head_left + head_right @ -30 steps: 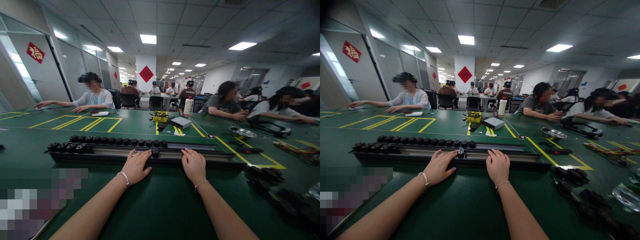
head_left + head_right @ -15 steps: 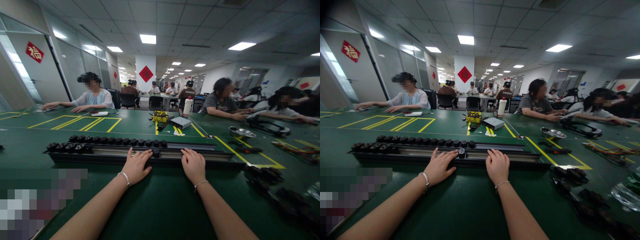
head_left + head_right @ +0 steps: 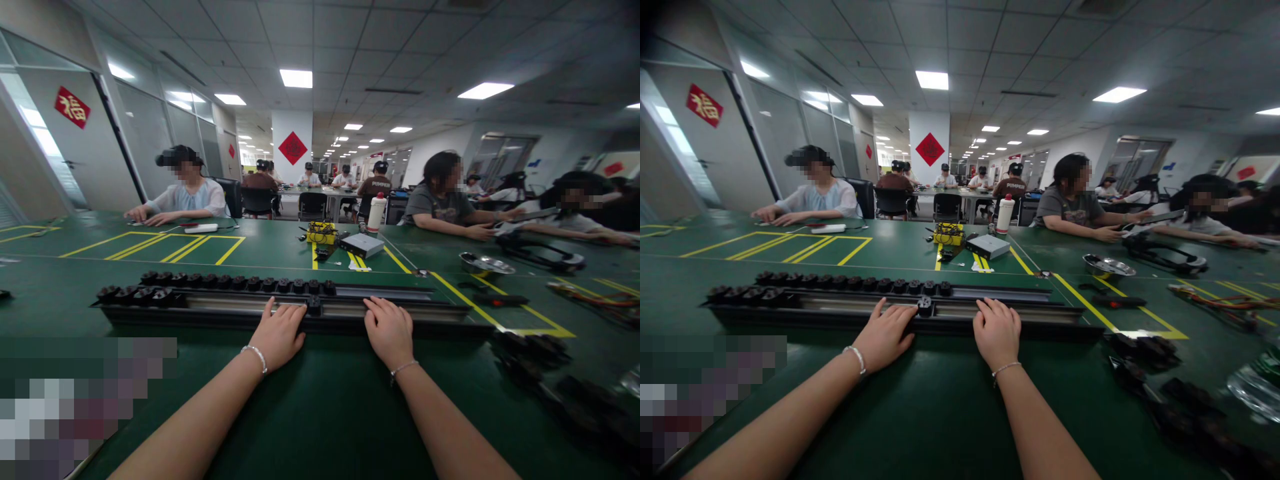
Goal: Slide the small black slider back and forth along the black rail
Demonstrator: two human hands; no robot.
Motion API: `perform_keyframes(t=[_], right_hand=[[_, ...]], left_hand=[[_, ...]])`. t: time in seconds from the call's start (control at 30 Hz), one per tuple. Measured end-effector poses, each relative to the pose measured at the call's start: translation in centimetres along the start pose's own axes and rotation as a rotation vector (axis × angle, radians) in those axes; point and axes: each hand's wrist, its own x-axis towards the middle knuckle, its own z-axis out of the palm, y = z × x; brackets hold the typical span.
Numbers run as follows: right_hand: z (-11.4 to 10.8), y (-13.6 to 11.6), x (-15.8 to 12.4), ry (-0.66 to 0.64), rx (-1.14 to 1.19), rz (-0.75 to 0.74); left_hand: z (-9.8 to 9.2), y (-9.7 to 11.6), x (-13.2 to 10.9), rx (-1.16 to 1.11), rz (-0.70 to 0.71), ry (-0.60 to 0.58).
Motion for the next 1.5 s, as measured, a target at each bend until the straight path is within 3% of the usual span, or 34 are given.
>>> perform_keyframes(t=[0.97,1.3,1.5], right_hand=[[0.0,-0.1,0.0,-0.011,0.014,0.015],[0.1,0.0,0.1,0.003,0.025,0.008],[-0.1,-0.2,0.1,0.001,0.015,0.009]], left_hand=[[-0.2,0.3,0.2,-0.016,-0.028,-0.012],[0.3,2.4,1.4,0.010,-0.184,0.024],[0.2,2.6,1.4,0.002,-0.161,0.045]])
